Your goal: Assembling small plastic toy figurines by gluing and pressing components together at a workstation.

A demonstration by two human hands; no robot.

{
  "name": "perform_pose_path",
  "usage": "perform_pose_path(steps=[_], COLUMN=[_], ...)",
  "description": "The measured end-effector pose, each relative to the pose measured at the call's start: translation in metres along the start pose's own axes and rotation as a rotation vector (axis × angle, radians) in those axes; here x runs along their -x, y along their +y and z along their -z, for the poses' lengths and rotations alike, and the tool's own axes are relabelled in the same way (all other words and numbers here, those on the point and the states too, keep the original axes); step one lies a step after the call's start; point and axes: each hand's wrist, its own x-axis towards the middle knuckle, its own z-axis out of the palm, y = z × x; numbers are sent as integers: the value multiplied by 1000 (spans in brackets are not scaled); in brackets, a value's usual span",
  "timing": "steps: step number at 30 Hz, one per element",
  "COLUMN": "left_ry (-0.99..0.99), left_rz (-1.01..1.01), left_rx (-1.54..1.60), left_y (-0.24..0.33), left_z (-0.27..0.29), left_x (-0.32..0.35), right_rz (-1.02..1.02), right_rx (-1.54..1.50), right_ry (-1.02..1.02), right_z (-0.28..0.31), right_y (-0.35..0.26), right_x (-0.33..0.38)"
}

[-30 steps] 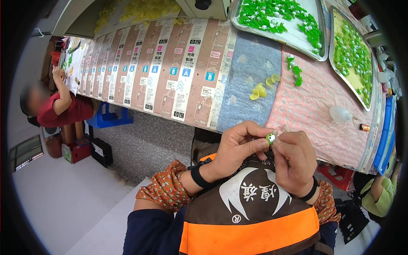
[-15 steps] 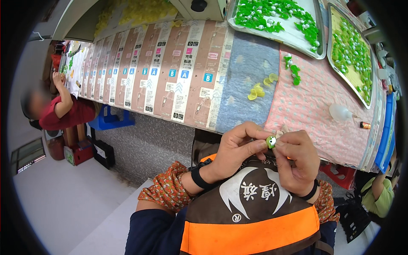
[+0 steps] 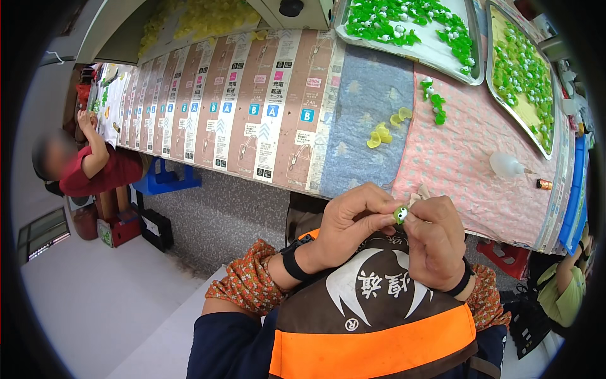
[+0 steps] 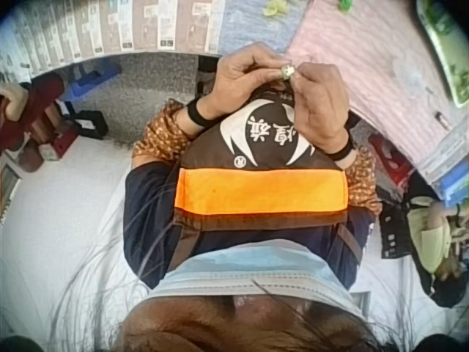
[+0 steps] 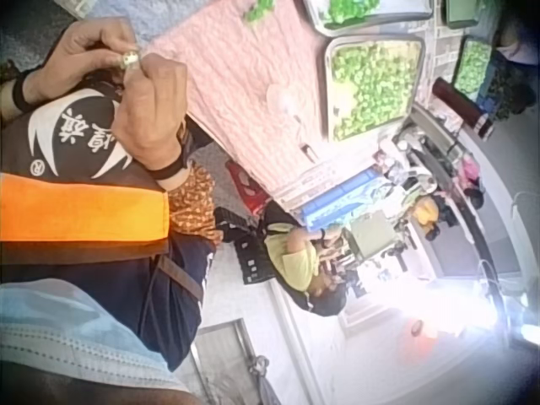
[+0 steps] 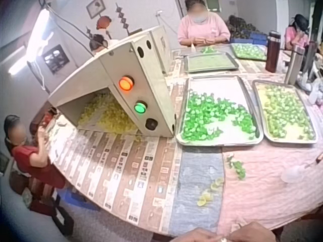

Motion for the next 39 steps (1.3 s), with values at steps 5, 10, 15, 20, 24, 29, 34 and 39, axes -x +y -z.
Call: perform_pose_path(steps=[5,10,15,20,24,29,34,39], left_ry=[-9,-13,-3,-1,6,-12,-12,14], left_rz=[-28,5,105,172,183,187,187,265], left_rx=[-54,-104,90,164,164,183,223,279], left_y=[1,1,7,2,1,-3,-6,-5], left_z=[0,1,-4,-4,-4,-3,-4,-1], left_x=[-1,-2,-6,-3,-1,1,0,-2], right_rz=[28,-1,-147,-265,-208,-108,-97,-150], right_rx=[24,21,-133,-269,-222,-165,-127,-172], right_ry=[-5,5,36,92,84,47,1,14], right_z=[-2,-2,1,0,-2,-2,1,-2], right_y=[2,3,-1,-1,2,4,4,4], right_x=[1,2,1,3,1,1,0,-4])
